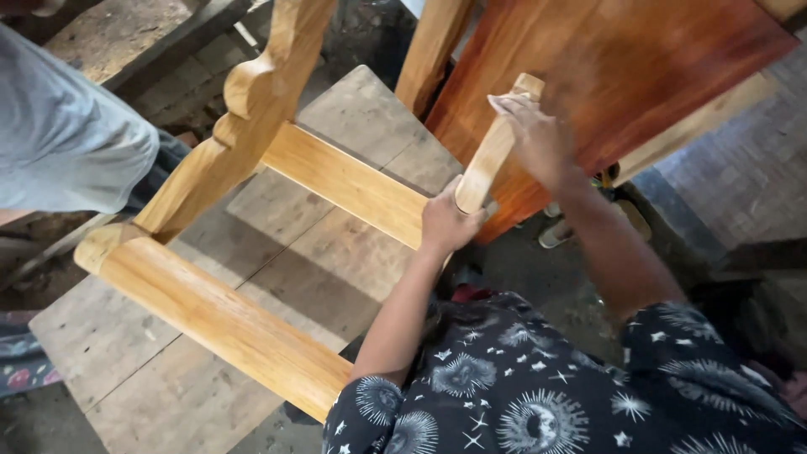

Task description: The person sands the wooden frame of a chair using a sanding block. They work on the legs and crossbars, holding the frame with one hand while sanding with the other, and occasionally repositioning the sanding block.

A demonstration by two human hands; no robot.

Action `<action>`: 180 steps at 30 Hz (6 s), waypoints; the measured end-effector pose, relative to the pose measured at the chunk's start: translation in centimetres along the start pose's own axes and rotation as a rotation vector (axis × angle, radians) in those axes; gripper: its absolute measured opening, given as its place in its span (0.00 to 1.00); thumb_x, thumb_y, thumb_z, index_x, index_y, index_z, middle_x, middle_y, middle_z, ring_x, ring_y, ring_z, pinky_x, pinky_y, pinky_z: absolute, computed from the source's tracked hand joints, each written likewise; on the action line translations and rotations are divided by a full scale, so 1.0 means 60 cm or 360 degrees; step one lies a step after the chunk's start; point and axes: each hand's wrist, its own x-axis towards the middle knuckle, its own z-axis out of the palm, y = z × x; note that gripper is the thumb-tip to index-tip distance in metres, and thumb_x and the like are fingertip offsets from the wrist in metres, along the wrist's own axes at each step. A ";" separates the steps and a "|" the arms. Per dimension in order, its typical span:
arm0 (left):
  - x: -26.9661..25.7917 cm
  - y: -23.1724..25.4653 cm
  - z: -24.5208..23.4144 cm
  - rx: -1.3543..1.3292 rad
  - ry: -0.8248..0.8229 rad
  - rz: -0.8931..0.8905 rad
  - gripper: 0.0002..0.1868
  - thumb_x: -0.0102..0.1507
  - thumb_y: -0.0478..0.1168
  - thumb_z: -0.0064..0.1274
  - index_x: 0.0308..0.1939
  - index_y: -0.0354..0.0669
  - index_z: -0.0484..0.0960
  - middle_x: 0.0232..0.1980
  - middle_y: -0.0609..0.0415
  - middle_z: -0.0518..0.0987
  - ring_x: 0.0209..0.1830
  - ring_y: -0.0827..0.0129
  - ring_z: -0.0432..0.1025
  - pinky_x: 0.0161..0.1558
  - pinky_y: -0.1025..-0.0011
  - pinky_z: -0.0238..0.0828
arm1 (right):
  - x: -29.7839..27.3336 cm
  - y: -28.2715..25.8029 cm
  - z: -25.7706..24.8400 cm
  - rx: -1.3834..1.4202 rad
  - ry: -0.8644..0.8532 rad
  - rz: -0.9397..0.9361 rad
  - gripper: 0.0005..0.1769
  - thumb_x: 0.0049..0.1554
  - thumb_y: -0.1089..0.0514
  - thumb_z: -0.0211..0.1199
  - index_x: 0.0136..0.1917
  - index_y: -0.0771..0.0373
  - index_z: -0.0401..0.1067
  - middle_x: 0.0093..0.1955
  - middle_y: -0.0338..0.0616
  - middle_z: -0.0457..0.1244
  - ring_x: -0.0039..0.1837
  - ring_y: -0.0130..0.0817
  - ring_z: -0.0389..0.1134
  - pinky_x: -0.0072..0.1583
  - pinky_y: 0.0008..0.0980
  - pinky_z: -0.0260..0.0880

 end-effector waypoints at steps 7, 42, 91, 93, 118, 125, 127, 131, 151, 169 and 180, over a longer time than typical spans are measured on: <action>-0.012 0.027 -0.020 -0.0031 -0.0112 -0.0093 0.34 0.48 0.56 0.52 0.58 0.53 0.74 0.45 0.47 0.84 0.47 0.42 0.76 0.46 0.53 0.72 | 0.025 0.013 -0.017 -0.0138 -0.0262 0.0336 0.18 0.70 0.46 0.49 0.65 0.40 0.78 0.64 0.29 0.69 0.64 0.32 0.68 0.53 0.40 0.65; 0.195 0.082 0.119 0.0198 -0.0028 -0.0315 0.24 0.55 0.49 0.55 0.45 0.44 0.60 0.49 0.39 0.72 0.41 0.31 0.73 0.39 0.40 0.67 | 0.029 0.156 -0.007 0.0552 -0.0509 -0.0306 0.21 0.70 0.52 0.53 0.74 0.52 0.71 0.68 0.44 0.68 0.65 0.47 0.68 0.52 0.46 0.69; 0.180 0.116 0.142 0.0998 0.0077 -0.0806 0.19 0.60 0.54 0.47 0.43 0.43 0.68 0.31 0.46 0.82 0.28 0.47 0.78 0.28 0.54 0.73 | 0.021 0.172 0.041 0.0627 -0.0033 -0.0742 0.11 0.70 0.54 0.70 0.64 0.54 0.85 0.67 0.31 0.73 0.81 0.53 0.52 0.75 0.70 0.28; 0.178 0.133 0.144 0.0813 0.0009 -0.0874 0.36 0.60 0.71 0.55 0.46 0.42 0.67 0.37 0.41 0.83 0.34 0.40 0.79 0.33 0.47 0.74 | 0.027 0.175 0.027 0.0555 0.0123 -0.0676 0.11 0.76 0.54 0.65 0.63 0.56 0.87 0.64 0.34 0.76 0.81 0.51 0.51 0.77 0.64 0.27; 0.079 0.121 0.047 0.0833 -0.0108 -0.1077 0.28 0.52 0.61 0.53 0.42 0.41 0.85 0.38 0.44 0.84 0.45 0.44 0.80 0.43 0.46 0.77 | 0.028 0.136 0.007 0.0557 0.0072 -0.0621 0.16 0.67 0.65 0.60 0.65 0.73 0.76 0.67 0.59 0.68 0.74 0.62 0.60 0.75 0.66 0.41; 0.064 0.108 0.033 0.0530 -0.0025 -0.0892 0.38 0.55 0.73 0.41 0.57 0.57 0.82 0.35 0.52 0.83 0.35 0.57 0.76 0.36 0.60 0.71 | -0.005 0.134 0.009 0.0419 -0.0112 -0.0657 0.33 0.58 0.68 0.66 0.74 0.78 0.61 0.74 0.68 0.58 0.77 0.63 0.56 0.77 0.54 0.55; 0.053 0.094 0.043 0.0502 0.0060 -0.0906 0.36 0.58 0.65 0.37 0.63 0.54 0.77 0.41 0.42 0.83 0.41 0.47 0.75 0.43 0.54 0.70 | -0.016 0.137 0.018 0.0542 -0.0107 -0.0675 0.29 0.63 0.66 0.64 0.75 0.76 0.61 0.75 0.67 0.57 0.77 0.63 0.56 0.78 0.55 0.55; 0.074 0.145 0.029 0.0455 0.0299 -0.1109 0.52 0.61 0.72 0.13 0.74 0.42 0.66 0.24 0.45 0.82 0.38 0.44 0.77 0.45 0.50 0.67 | 0.034 0.026 -0.065 0.0519 -0.1353 -0.0268 0.19 0.58 0.50 0.60 0.56 0.59 0.59 0.46 0.52 0.64 0.43 0.60 0.68 0.39 0.59 0.65; 0.031 0.104 0.076 -0.0085 0.1355 -0.0839 0.42 0.66 0.69 0.23 0.64 0.44 0.76 0.62 0.45 0.80 0.57 0.54 0.79 0.56 0.61 0.75 | 0.074 0.160 -0.040 0.0038 -0.0621 -0.1417 0.19 0.61 0.48 0.57 0.64 0.39 0.75 0.75 0.37 0.64 0.83 0.43 0.55 0.79 0.65 0.40; -0.004 0.037 0.114 -0.0132 0.1584 -0.0531 0.18 0.55 0.35 0.38 0.31 0.43 0.89 0.23 0.58 0.82 0.19 0.75 0.67 0.21 0.74 0.56 | 0.122 0.091 -0.025 0.0117 -0.0801 -0.2123 0.26 0.53 0.54 0.62 0.64 0.33 0.68 0.65 0.27 0.60 0.72 0.41 0.56 0.72 0.59 0.48; -0.015 0.051 0.107 0.0039 0.1534 -0.0095 0.15 0.60 0.44 0.46 0.37 0.40 0.85 0.28 0.56 0.80 0.22 0.70 0.68 0.26 0.72 0.63 | 0.127 0.117 0.015 0.0010 -0.0533 -0.2434 0.30 0.56 0.44 0.57 0.72 0.45 0.65 0.73 0.35 0.60 0.75 0.44 0.60 0.70 0.48 0.59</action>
